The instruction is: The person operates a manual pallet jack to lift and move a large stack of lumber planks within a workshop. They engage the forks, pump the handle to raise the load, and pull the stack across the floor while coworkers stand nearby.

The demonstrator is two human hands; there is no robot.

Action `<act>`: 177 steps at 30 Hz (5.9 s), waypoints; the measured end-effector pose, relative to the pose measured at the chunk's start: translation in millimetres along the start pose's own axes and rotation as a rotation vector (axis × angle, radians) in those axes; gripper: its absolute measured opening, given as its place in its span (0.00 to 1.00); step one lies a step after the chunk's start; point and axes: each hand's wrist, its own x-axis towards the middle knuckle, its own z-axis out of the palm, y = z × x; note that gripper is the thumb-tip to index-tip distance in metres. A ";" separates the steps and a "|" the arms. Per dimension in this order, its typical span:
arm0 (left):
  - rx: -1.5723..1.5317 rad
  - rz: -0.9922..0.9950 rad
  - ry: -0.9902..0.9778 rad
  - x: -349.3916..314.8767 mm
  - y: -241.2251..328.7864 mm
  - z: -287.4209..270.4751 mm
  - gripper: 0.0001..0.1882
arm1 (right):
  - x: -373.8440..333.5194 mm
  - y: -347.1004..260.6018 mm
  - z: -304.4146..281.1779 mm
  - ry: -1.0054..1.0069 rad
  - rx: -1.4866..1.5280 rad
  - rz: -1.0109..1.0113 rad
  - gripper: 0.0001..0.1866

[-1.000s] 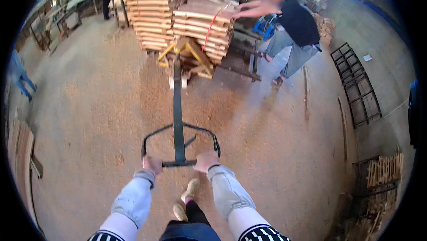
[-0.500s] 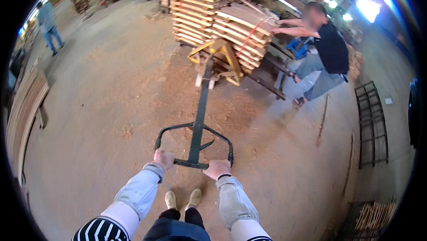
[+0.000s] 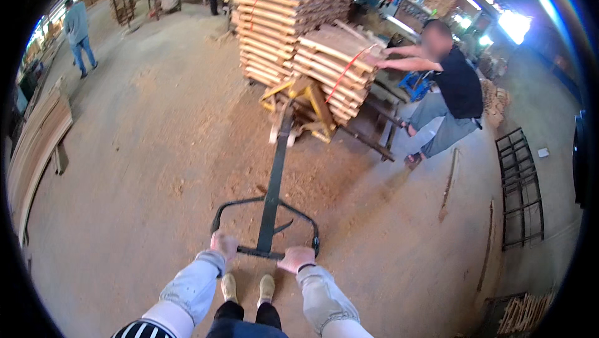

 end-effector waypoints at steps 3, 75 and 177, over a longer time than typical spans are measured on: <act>-0.037 -0.263 -0.116 -1.8 34.4 -23.8 0.08 | -19.0 9.0 -20.7 -0.056 0.030 0.004 0.29; 0.327 -0.051 0.028 73.4 274.8 -78.2 0.03 | -24.8 237.2 -225.3 -0.058 -0.145 -0.133 0.21; 0.343 -0.482 -0.235 56.9 579.5 -82.2 0.07 | -98.7 436.1 -315.0 -0.063 -0.410 -0.491 0.17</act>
